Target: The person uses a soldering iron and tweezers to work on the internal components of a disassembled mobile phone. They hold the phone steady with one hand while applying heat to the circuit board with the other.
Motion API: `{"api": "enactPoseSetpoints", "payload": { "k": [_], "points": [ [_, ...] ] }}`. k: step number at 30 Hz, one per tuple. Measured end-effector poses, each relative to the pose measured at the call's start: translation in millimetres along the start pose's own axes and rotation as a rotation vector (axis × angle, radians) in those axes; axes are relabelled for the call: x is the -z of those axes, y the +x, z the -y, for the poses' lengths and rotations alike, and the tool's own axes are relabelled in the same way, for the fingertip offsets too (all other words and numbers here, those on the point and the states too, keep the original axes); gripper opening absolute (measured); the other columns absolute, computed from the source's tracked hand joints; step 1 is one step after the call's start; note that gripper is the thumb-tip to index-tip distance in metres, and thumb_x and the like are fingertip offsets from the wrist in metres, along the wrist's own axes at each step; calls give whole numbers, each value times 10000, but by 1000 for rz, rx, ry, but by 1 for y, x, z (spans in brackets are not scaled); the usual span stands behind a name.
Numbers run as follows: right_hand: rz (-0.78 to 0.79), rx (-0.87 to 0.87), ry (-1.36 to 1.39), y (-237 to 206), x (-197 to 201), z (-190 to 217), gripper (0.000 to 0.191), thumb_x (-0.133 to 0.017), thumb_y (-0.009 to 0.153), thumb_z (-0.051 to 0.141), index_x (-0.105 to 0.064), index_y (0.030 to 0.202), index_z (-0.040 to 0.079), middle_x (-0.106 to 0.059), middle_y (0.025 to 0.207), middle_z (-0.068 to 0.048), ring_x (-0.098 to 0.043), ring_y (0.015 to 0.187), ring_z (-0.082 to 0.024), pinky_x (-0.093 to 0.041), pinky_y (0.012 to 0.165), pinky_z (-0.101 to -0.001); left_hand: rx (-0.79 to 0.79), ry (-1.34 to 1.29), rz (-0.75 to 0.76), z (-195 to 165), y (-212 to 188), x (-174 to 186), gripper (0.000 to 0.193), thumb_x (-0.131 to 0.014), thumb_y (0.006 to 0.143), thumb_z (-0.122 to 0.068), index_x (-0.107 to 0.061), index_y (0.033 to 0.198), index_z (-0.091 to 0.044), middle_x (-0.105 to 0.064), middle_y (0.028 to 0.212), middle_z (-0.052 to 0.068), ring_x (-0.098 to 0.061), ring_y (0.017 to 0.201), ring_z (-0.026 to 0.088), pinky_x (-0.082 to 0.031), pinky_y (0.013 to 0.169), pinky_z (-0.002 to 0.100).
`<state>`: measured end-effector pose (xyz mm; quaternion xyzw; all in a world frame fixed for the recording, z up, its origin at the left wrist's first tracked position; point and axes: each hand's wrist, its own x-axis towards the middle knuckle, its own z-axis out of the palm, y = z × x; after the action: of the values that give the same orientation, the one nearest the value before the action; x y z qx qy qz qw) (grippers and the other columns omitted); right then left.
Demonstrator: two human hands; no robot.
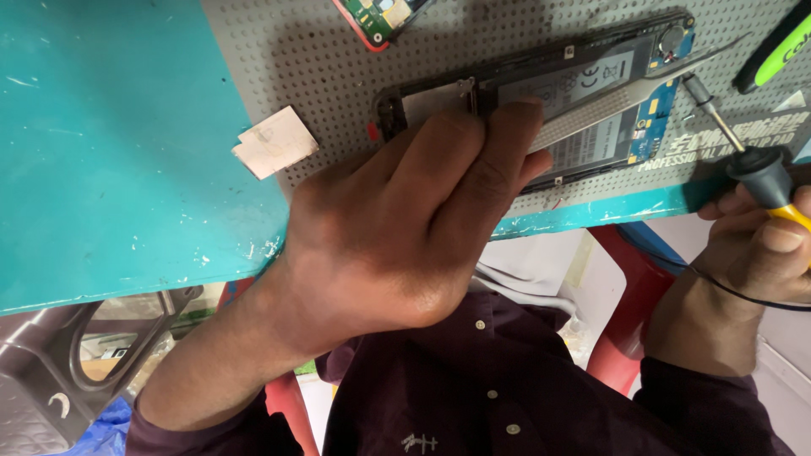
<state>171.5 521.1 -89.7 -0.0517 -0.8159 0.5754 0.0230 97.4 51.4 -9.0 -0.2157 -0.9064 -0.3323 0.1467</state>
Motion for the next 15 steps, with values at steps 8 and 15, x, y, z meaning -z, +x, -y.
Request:
{"api": "enactPoseSetpoints", "payload": {
  "k": [8,15],
  "points": [
    [1,2,-21,-3,4,-3,743,-591,983,721,-527,1025,-18,-547,867,-125,-540,698,-217,-465,634,-286,-2,3,6,0,-3,0,315,-733,1106,-185,-666,1320,36,-607,1065,35,-681,863,68,-617,732,239],
    [3,8,1,1,8,-10,764,-577,978,734,-527,1023,-27,-555,846,-130,-534,656,-226,-460,598,-291,1,7,1,0,-3,-2,320,-720,1117,-189,-658,1339,33,-607,1089,39,-690,896,75,-627,760,239]
  ]
}}
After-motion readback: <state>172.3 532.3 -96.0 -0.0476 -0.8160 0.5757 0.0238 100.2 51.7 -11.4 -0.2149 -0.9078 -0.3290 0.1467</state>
